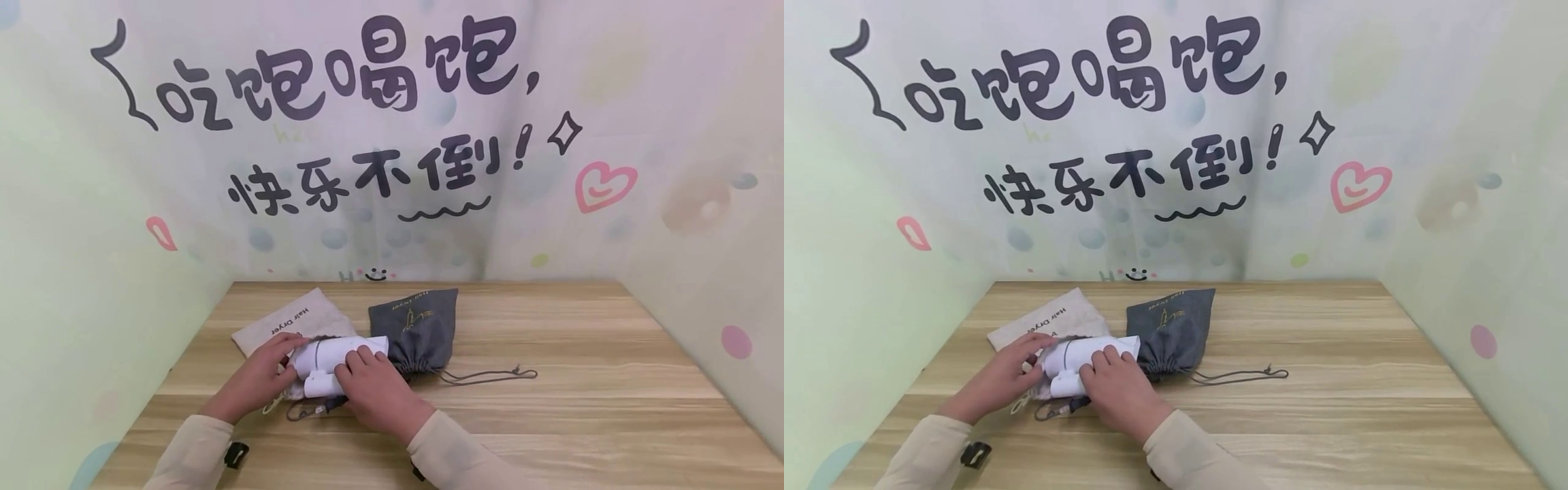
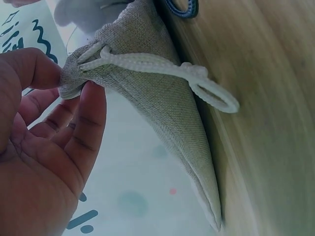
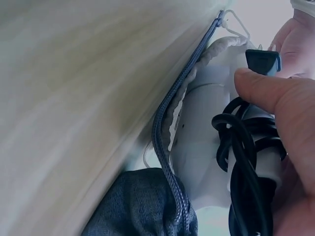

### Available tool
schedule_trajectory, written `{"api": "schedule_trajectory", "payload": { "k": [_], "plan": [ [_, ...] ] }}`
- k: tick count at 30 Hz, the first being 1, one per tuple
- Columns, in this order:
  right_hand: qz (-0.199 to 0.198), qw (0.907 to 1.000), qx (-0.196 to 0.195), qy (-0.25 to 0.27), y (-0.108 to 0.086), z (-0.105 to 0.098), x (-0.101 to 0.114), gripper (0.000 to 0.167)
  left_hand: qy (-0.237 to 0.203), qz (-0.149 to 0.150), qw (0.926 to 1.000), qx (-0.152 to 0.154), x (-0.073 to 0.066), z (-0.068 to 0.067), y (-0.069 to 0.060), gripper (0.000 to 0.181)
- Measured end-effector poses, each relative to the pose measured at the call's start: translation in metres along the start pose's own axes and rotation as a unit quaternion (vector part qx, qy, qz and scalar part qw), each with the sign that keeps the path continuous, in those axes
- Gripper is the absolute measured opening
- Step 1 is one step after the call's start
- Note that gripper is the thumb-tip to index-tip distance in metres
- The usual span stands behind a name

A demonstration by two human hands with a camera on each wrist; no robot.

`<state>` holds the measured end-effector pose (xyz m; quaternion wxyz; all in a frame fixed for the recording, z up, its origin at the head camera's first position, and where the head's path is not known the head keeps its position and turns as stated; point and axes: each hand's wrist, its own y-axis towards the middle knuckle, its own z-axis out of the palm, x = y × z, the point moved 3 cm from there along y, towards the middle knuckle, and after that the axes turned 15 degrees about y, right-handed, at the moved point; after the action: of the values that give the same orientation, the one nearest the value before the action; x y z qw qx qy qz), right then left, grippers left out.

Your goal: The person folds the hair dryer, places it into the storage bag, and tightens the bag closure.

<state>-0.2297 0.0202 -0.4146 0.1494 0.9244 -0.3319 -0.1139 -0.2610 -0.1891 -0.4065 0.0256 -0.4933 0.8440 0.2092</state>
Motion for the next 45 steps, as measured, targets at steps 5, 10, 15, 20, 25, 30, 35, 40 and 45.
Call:
{"api": "schedule_trajectory", "payload": {
  "k": [5, 10, 15, 20, 25, 30, 35, 40, 45],
  "plan": [
    [0.020, 0.9996, -0.020, 0.008, 0.003, 0.001, 0.001, 0.049, 0.003, 0.005, 1.0000, -0.002, -0.004, 0.000, -0.001, 0.046],
    [0.052, 0.9976, -0.037, 0.029, 0.005, 0.002, 0.003, 0.048, 0.003, 0.016, 0.9998, -0.007, -0.008, 0.000, -0.002, 0.045],
    [0.077, 0.9948, -0.051, 0.043, 0.007, 0.002, 0.005, 0.048, 0.000, 0.037, 0.9989, -0.028, -0.012, 0.001, -0.004, 0.047],
    [0.093, 0.9937, -0.048, 0.041, 0.011, 0.001, 0.008, 0.047, -0.014, 0.044, 0.9986, -0.025, -0.015, 0.001, -0.006, 0.049],
    [0.105, 0.9922, -0.054, 0.040, 0.014, 0.001, 0.009, 0.046, -0.027, 0.042, 0.9987, -0.014, -0.020, -0.001, -0.007, 0.050],
    [0.112, 0.9912, -0.058, 0.040, 0.017, 0.003, 0.010, 0.046, -0.042, 0.043, 0.9982, 0.004, -0.025, 0.000, -0.008, 0.049],
    [0.121, 0.9895, -0.065, 0.044, 0.020, 0.004, 0.012, 0.045, -0.043, 0.034, 0.9984, 0.013, -0.027, 0.000, -0.008, 0.049],
    [0.130, 0.9886, -0.059, 0.047, 0.025, 0.005, 0.015, 0.044, -0.045, 0.036, 0.9983, 0.002, -0.028, 0.000, -0.007, 0.048],
    [0.124, 0.9894, -0.054, 0.053, 0.030, 0.005, 0.018, 0.042, -0.046, 0.039, 0.9981, -0.011, -0.028, 0.001, -0.006, 0.048]
  ]
}}
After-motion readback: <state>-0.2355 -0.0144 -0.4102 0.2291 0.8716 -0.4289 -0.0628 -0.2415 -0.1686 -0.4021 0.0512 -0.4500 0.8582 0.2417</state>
